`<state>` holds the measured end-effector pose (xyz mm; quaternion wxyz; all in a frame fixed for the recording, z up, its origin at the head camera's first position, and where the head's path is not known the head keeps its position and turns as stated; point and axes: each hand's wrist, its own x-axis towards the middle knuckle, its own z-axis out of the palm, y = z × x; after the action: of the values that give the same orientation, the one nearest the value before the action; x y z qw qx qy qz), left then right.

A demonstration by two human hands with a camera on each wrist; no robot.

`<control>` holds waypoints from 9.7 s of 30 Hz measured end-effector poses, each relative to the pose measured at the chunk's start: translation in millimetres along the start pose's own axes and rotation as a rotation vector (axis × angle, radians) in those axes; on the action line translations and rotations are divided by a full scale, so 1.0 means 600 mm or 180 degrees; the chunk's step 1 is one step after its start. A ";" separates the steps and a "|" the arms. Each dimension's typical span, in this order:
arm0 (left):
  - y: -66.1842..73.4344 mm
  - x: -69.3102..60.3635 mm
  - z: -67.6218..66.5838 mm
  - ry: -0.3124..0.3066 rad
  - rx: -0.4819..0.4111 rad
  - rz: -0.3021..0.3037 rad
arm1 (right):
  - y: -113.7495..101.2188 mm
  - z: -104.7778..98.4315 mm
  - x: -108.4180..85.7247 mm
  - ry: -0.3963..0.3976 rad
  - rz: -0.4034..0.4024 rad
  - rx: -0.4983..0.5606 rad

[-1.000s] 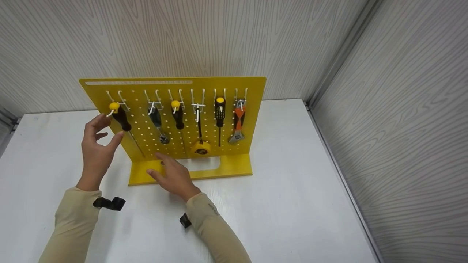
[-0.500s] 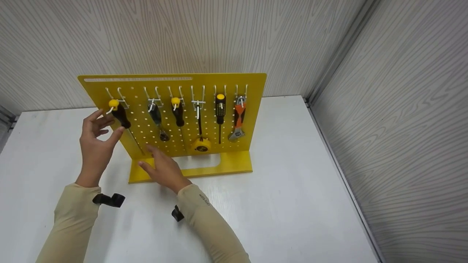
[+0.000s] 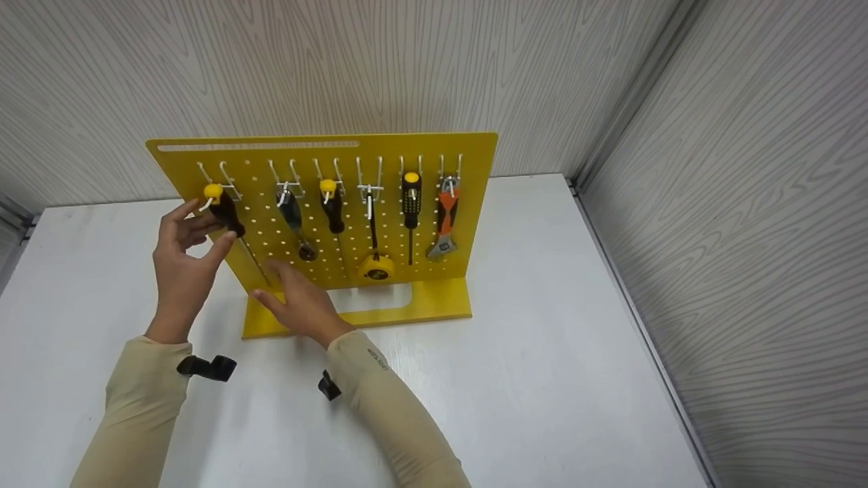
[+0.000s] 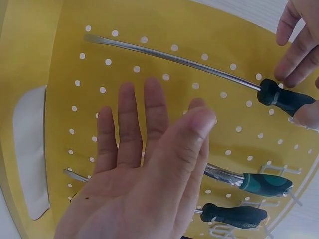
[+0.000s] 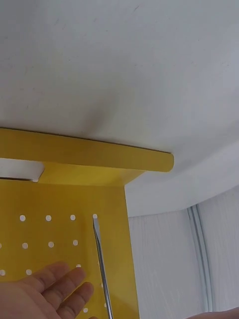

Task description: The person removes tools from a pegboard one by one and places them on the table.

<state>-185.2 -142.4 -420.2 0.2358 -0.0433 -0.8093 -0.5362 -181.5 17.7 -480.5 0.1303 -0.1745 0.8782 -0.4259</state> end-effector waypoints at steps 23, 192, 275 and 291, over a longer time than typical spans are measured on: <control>0.016 0.010 0.010 0.0068 -0.0052 0.0151 | -0.026 0.003 0.018 0.0006 -0.0166 0.0676; -0.017 -0.122 -0.063 -0.0388 -0.0567 -0.0772 | 0.106 -0.069 -0.102 0.0566 -0.0549 0.0498; -0.124 -0.207 -0.030 -0.1885 0.0772 -0.1431 | 0.219 -0.071 -0.166 -0.0028 -0.0205 -0.0471; -0.138 -0.210 -0.030 -0.1982 0.0837 -0.1303 | 0.220 -0.068 -0.155 -0.0251 -0.0249 -0.0720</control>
<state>-94.7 -170.1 -538.9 -0.1291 -0.0110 -0.8958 -0.4251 -138.7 161.0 -553.3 0.1275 -0.2388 0.9073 -0.3216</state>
